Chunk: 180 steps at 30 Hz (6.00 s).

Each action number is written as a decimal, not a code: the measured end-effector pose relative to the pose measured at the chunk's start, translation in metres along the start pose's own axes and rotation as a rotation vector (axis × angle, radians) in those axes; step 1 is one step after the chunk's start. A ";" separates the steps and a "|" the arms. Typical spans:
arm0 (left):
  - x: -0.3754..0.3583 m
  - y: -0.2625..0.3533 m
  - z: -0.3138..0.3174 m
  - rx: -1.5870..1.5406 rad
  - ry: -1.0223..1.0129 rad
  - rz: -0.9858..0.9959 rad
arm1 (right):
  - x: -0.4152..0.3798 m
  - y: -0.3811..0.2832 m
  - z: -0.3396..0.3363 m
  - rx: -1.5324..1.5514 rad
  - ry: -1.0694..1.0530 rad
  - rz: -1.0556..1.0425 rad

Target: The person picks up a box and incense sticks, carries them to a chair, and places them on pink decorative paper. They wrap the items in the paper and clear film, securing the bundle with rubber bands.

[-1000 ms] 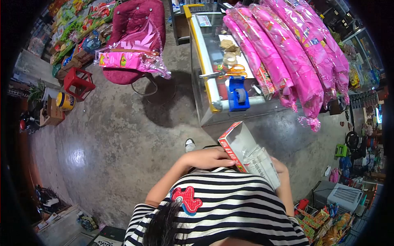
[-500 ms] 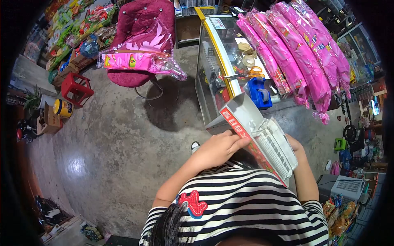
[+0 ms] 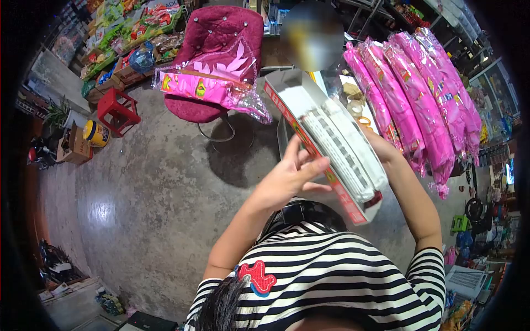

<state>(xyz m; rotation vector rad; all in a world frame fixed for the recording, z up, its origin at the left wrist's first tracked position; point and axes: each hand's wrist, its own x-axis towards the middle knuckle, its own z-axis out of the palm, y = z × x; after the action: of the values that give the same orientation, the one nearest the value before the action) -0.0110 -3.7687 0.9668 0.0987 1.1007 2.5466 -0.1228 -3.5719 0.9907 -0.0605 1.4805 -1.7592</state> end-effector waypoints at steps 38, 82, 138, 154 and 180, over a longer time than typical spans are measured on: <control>0.152 0.108 -0.222 0.897 -0.555 -0.252 | 0.088 -0.070 0.059 -0.698 0.633 -0.369; 0.122 0.218 -0.477 2.096 -0.101 0.192 | 0.461 0.059 0.229 -1.367 0.348 -0.437; 0.063 0.202 -0.486 2.035 -0.031 0.332 | 0.540 0.050 0.188 -0.985 -0.164 0.126; 0.055 0.208 -0.489 2.026 0.071 0.491 | 0.552 0.030 0.136 -0.991 0.180 -0.047; 0.046 0.196 -0.501 2.048 -0.147 0.175 | 0.580 0.021 0.125 -1.561 0.524 -0.169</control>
<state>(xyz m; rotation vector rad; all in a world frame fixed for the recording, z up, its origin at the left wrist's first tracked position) -0.2152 -4.2222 0.7556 0.7941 2.9609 0.4434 -0.4338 -4.0187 0.7528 -0.5459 2.9352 -0.3037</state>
